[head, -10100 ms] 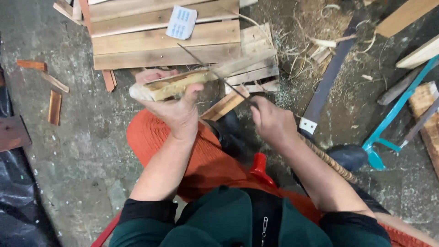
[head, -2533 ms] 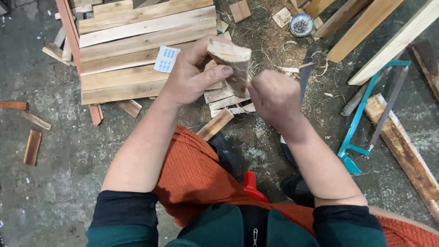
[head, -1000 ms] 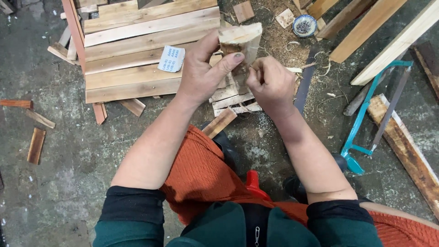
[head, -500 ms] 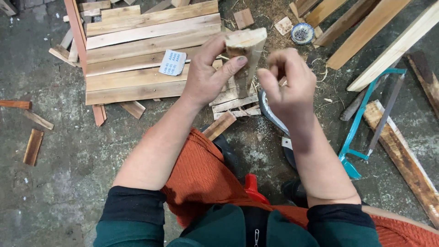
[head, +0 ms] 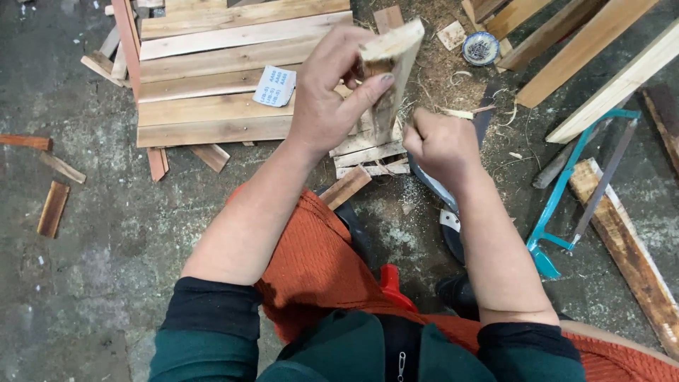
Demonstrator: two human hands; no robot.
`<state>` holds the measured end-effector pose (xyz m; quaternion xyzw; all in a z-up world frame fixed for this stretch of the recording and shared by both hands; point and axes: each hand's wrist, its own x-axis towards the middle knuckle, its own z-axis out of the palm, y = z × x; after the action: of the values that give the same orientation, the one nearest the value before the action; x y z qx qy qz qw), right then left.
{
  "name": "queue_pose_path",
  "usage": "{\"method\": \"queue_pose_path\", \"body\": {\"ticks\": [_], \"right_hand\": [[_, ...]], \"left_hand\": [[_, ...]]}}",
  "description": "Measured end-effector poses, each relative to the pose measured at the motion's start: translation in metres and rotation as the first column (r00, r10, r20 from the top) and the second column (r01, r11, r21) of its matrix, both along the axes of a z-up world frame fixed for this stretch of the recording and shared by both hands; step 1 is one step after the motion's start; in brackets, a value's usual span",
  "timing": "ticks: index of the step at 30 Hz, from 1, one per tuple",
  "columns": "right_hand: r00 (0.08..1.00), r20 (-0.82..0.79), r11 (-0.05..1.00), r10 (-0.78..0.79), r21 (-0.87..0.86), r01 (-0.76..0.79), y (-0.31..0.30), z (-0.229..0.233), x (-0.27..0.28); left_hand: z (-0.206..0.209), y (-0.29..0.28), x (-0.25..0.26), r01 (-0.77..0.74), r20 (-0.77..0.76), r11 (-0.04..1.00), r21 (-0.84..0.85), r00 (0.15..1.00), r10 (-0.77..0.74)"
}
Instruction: The person is using a cleaver to shave and shape a piece of wood while sitting on the floor.
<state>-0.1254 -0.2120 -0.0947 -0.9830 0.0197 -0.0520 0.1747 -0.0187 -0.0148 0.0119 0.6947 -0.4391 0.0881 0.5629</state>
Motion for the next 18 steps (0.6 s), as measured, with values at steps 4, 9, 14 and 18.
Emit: {"method": "queue_pose_path", "body": {"ticks": [4, 9, 14, 18], "right_hand": [[0.915, -0.400, 0.998, 0.060, -0.002, -0.066, 0.004, -0.010, 0.004], [0.909, -0.411, 0.981, 0.070, 0.192, 0.012, 0.020, 0.040, 0.006], [0.974, 0.214, 0.948, 0.070, 0.291, -0.132, 0.028, 0.068, 0.022], [0.994, 0.105, 1.000, -0.011, 0.029, 0.008, 0.029, 0.056, 0.046]], "left_hand": [[-0.012, 0.003, 0.012, -0.117, 0.055, 0.993, 0.026, 0.992, 0.116], [-0.003, 0.010, 0.013, -0.057, 0.014, 0.998, -0.008, 0.998, 0.058], [0.005, 0.011, 0.008, -0.053, 0.001, 0.999, -0.003, 0.999, 0.053], [0.009, 0.013, 0.009, 0.000, -0.007, 1.000, -0.014, 1.000, 0.000]]}}
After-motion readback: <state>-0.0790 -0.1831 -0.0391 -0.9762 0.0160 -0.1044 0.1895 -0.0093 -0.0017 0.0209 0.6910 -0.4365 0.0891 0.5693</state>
